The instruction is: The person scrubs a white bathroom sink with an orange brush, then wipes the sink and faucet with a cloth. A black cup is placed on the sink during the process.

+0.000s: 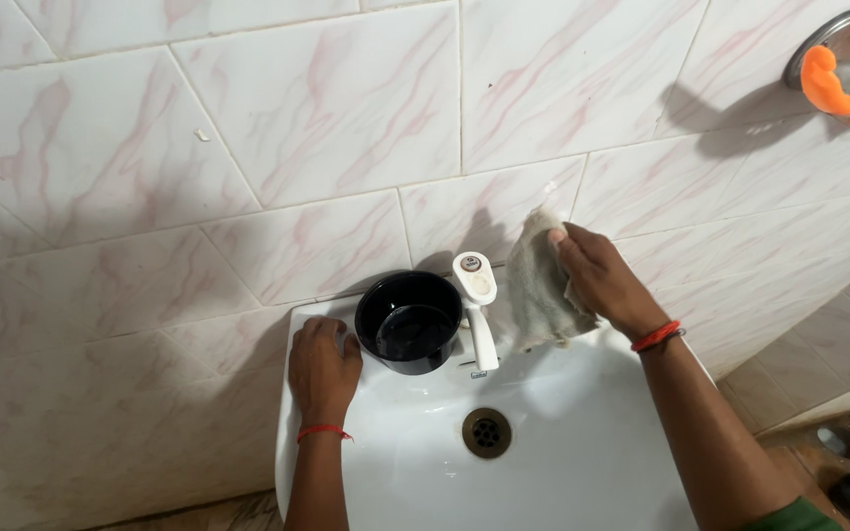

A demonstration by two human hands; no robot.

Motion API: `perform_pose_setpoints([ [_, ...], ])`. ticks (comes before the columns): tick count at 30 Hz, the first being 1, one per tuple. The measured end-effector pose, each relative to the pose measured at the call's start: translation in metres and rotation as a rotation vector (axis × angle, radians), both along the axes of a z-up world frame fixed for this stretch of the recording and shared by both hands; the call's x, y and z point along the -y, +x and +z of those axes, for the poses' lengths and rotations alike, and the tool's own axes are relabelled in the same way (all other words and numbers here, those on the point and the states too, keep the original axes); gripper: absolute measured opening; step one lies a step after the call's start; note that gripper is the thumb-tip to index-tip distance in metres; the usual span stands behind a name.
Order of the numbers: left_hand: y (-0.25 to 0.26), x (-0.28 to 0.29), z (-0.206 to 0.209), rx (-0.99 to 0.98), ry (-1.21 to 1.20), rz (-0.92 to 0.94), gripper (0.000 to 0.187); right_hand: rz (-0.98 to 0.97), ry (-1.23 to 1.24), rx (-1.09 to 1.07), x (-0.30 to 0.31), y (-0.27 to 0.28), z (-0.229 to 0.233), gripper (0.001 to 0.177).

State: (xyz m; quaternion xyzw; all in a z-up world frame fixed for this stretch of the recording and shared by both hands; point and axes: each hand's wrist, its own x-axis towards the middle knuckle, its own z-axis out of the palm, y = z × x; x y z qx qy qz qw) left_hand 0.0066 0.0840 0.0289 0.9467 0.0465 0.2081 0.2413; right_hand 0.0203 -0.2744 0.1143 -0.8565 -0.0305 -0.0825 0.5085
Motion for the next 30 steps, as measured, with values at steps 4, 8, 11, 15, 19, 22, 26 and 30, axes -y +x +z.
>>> perform_pose_setpoints([
  [4, -0.001, 0.000, -0.001, 0.002, -0.011, -0.001, 0.018, -0.041, -0.184, -0.155, 0.024, 0.021, -0.019, 0.044],
  [8, 0.000, -0.001, -0.002, 0.028, -0.013, -0.006, 0.017, -0.307, -0.450, 0.113, 0.054, 0.017, -0.052, 0.031],
  [11, 0.000, -0.001, -0.001, 0.039, -0.005, -0.013, 0.016, -0.415, -0.483, 0.126, 0.068, 0.012, -0.068, 0.028],
  [15, 0.000, -0.001, 0.000, 0.014, -0.009, -0.010, 0.017, -0.443, -0.441, 0.358, 0.061, 0.015, -0.086, 0.023],
  [19, -0.001, 0.000, 0.000, 0.024, -0.013, -0.017, 0.018, -0.179, -0.679, 0.220, 0.002, 0.013, -0.123, 0.038],
  [22, 0.000, 0.000, 0.001, 0.002, -0.012, -0.002, 0.018, -0.095, -1.055, 0.339, -0.054, -0.009, -0.151, 0.071],
  [26, 0.001, 0.000, 0.001, 0.016, -0.022, -0.006, 0.016, 0.161, -1.007, 0.434, -0.024, -0.009, -0.138, 0.073],
  [30, 0.000, -0.001, 0.001, 0.024, -0.012, 0.004, 0.015, -0.081, -1.257, 0.070, -0.018, -0.006, -0.113, 0.072],
])
